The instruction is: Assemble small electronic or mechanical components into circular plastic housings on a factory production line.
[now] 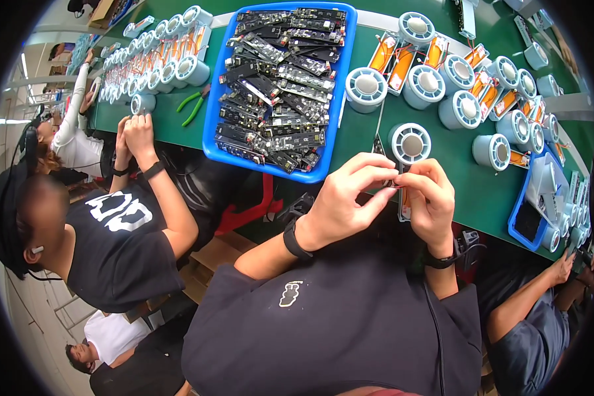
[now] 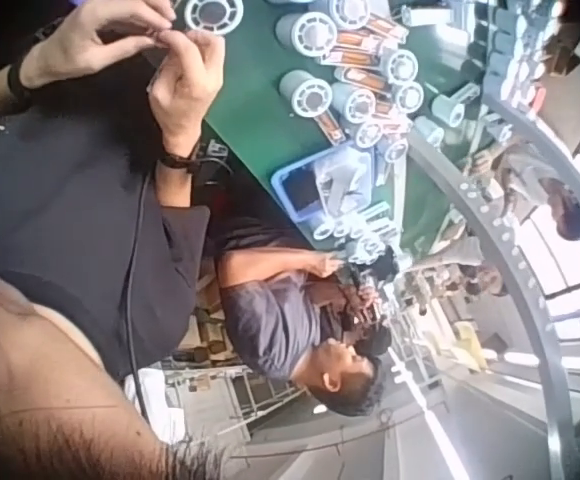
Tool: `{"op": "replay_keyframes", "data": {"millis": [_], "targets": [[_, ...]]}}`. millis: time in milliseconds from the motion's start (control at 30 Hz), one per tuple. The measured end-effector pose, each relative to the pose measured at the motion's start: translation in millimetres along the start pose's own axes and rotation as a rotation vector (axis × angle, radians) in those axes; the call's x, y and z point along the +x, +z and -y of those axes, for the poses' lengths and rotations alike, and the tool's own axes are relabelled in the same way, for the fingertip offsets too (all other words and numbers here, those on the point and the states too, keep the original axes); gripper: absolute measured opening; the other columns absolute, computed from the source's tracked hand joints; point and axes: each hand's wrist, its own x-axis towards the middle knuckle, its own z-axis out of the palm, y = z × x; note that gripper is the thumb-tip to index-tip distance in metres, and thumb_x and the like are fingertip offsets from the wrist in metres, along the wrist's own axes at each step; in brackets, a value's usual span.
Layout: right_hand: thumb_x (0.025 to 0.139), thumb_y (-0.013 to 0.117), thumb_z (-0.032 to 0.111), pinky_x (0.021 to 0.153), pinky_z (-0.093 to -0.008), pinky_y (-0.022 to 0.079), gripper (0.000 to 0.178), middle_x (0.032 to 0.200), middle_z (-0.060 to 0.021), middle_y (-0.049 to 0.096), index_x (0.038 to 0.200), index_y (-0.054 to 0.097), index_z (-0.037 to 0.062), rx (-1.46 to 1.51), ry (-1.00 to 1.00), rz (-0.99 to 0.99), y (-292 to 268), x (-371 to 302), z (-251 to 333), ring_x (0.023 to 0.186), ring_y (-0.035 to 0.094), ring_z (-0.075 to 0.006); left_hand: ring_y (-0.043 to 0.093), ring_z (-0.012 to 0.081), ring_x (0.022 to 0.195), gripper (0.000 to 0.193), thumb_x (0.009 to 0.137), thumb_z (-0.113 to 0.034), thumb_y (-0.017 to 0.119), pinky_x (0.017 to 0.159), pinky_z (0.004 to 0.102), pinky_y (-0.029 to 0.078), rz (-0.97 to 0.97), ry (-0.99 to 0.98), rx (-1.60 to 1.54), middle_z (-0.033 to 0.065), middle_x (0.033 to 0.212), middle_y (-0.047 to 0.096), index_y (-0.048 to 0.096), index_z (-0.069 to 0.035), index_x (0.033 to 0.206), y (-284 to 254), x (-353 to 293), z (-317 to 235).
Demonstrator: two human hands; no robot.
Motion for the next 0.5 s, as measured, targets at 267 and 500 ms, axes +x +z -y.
{"op": "replay_keyframes", "data": {"millis": [267,500], "targets": [[0.094,0.058,-0.016,0.075,-0.0248,0.052,0.038,0.101,-0.0087,0.063,0.128,0.051,-0.0013,0.176,0.209,0.158,-8,2,0,0.085,0.064,-0.0117,0.072,0.0202,0.103,0.026,0.086,0.009,0.076,0.087,0.0296,0.063,0.012,0.0,-0.055,0.0117,0.123,0.065,0.073,0.003,0.112,-2,3,6],[0.093,0.057,-0.019,0.08,-0.0253,0.054,0.033,0.106,-0.0091,0.062,0.117,0.047,0.0014,0.211,0.219,0.206,-11,5,-1,0.087,0.064,-0.0122,0.072,0.0195,0.095,0.029,0.082,0.008,0.08,0.079,0.0302,0.061,0.016,0.141,0.003,0.0091,0.113,0.069,0.076,-0.002,0.108,-2,10,14]]}}
